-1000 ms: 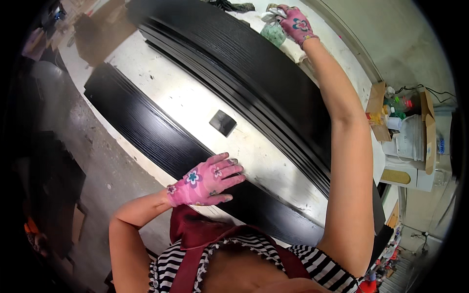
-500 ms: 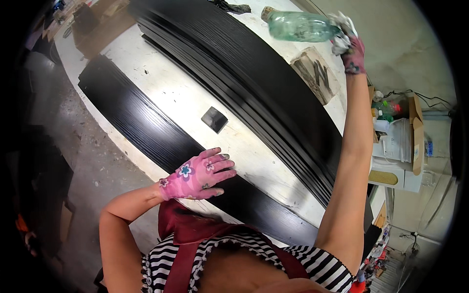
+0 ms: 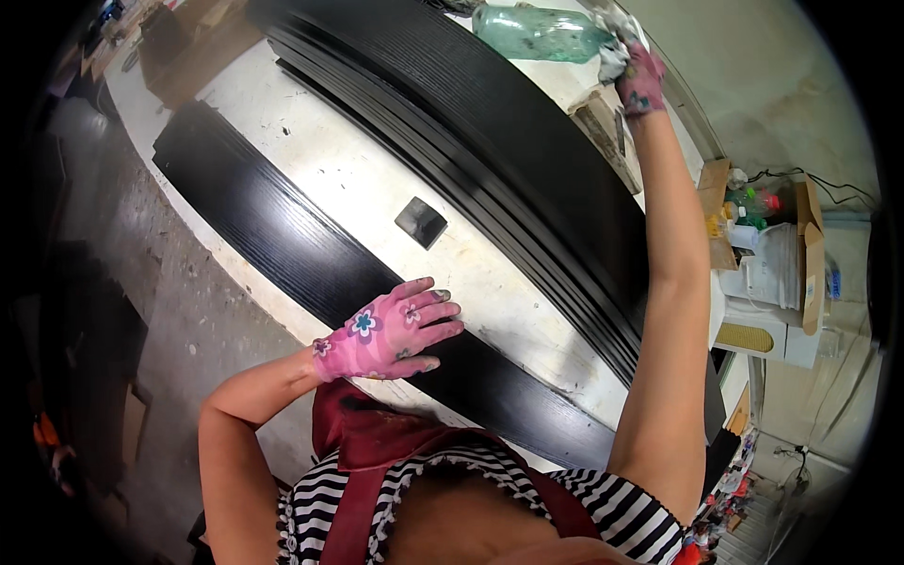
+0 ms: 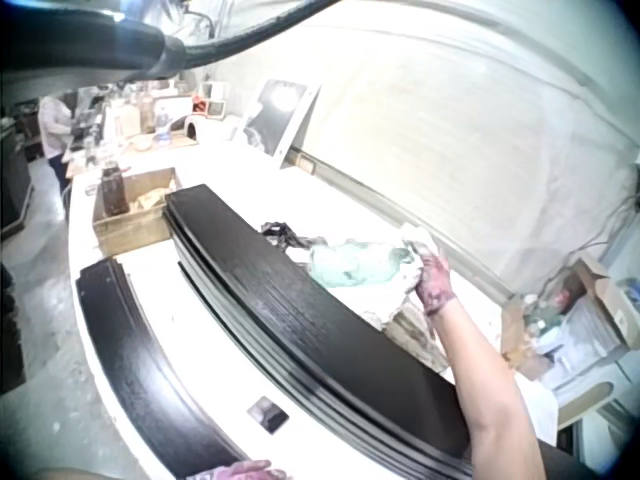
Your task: The person wipes a long black curved object on a workbench using a white cloth. They repeatedly rub the surface along its length, occasionally adjusting the cloth and repositioning the object to access different areas.
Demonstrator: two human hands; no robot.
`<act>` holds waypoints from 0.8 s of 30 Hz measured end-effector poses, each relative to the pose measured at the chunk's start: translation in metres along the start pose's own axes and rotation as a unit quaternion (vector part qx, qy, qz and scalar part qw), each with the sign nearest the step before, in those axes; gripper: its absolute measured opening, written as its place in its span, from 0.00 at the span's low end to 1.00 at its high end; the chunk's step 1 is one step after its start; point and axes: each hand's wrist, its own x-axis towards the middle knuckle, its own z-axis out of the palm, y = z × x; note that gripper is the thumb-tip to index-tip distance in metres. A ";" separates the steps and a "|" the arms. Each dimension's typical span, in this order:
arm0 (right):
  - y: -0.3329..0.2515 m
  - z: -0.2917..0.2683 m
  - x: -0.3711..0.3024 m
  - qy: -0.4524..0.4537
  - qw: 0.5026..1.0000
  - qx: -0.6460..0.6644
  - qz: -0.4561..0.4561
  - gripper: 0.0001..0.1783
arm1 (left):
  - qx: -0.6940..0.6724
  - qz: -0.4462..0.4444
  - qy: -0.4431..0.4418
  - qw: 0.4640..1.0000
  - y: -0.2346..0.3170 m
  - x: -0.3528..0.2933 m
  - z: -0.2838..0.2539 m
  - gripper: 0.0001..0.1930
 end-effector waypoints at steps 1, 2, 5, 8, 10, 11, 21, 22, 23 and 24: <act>0.025 -0.025 0.036 -0.084 0.989 -0.031 -0.118 0.19 | -0.005 0.003 -0.005 1.000 0.000 0.001 0.001 0.26; 0.018 0.009 0.029 -0.044 0.940 -0.298 -0.159 0.23 | 0.000 -0.010 -0.005 1.000 0.001 -0.001 -0.001 0.26; 0.040 0.066 0.001 -0.103 0.913 -0.370 -0.139 0.25 | -0.007 -0.013 0.001 1.000 -0.001 -0.002 0.000 0.26; 0.050 0.083 -0.021 -0.283 0.923 -0.214 -0.151 0.25 | -0.002 -0.009 -0.010 1.000 0.001 0.001 -0.002 0.26; 0.031 0.074 -0.014 -0.285 0.829 -0.429 -0.215 0.29 | -0.001 -0.004 -0.011 1.000 0.001 0.001 -0.001 0.26; 0.017 0.072 -0.016 -0.328 0.853 -0.372 -0.164 0.29 | 0.003 -0.003 -0.011 1.000 0.002 0.003 -0.001 0.26; -0.101 -0.054 -0.319 -0.244 0.841 -0.440 -0.198 0.27 | 0.082 -0.026 -0.023 0.996 0.002 -0.005 0.009 0.26; -0.092 -0.063 -0.362 -0.244 0.820 -0.474 -0.207 0.29 | 0.095 -0.021 -0.026 0.995 0.002 0.000 0.010 0.26; -0.077 -0.061 -0.399 -0.245 0.801 -0.497 -0.229 0.28 | 0.105 -0.013 -0.032 0.994 0.001 0.003 0.010 0.26; -0.060 -0.059 -0.434 -0.247 0.781 -0.515 -0.251 0.27 | 0.117 -0.005 -0.038 0.992 0.001 0.005 0.011 0.26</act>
